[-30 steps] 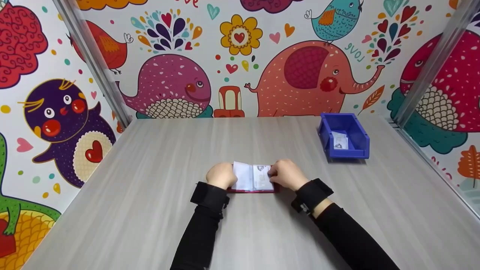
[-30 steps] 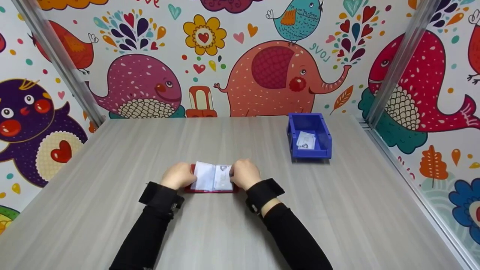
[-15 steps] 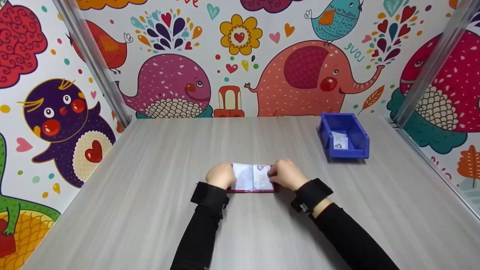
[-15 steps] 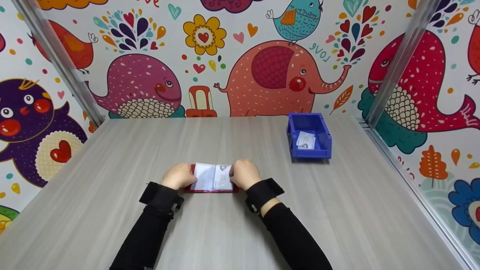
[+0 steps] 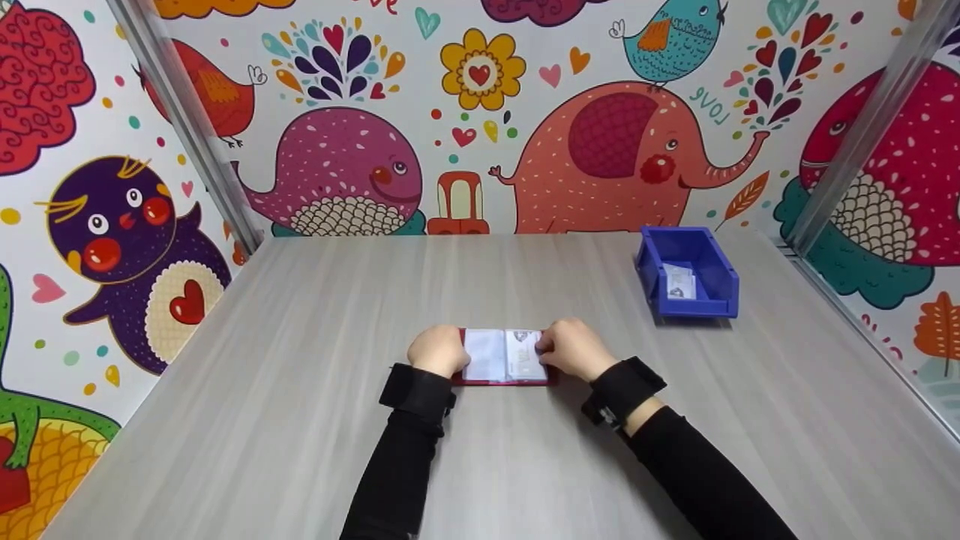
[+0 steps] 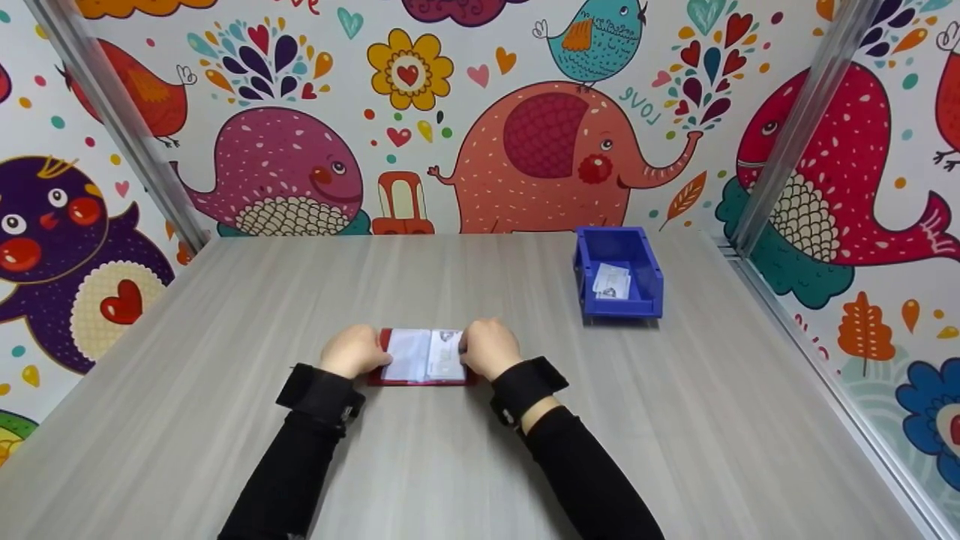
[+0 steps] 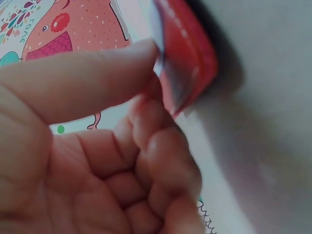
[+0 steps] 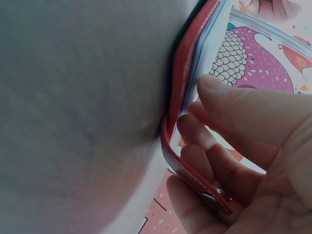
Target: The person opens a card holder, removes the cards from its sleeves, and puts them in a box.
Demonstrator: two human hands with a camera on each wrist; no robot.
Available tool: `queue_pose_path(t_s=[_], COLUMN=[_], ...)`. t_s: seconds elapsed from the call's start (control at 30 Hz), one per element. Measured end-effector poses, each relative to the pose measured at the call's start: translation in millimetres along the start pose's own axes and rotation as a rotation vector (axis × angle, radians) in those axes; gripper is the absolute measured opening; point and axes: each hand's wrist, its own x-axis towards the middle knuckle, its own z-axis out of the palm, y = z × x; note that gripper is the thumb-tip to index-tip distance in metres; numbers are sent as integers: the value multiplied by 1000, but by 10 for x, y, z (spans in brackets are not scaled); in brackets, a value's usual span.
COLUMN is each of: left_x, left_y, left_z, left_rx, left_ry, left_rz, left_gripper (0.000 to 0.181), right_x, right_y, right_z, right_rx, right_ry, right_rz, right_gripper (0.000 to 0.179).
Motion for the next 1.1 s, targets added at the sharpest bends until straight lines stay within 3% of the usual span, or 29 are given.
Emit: queue_pose_path(t_s=[0.17, 0.3, 0.57, 0.87, 1.1], left_x=[-27, -63, -121, -136, -120], left_y=[48, 121, 258, 316, 334], left_z=[-6, -14, 8, 92, 145], left_rx=[-12, -76, -197, -178, -163], left_ry=[41, 87, 131, 141, 131], left_rz=[44, 105, 281, 310, 289], left_gripper=[17, 9, 38, 39, 38], right_x=[-5, -5, -5, -3, -7], right_y=[-11, -9, 9, 18, 17], right_z=[3, 5, 9, 11, 10], right_rx=[9, 11, 6, 11, 12], right_ry=[2, 4, 12, 5, 7], right_rz=[19, 22, 10, -4, -10], right_gripper=[13, 14, 14, 11, 12])
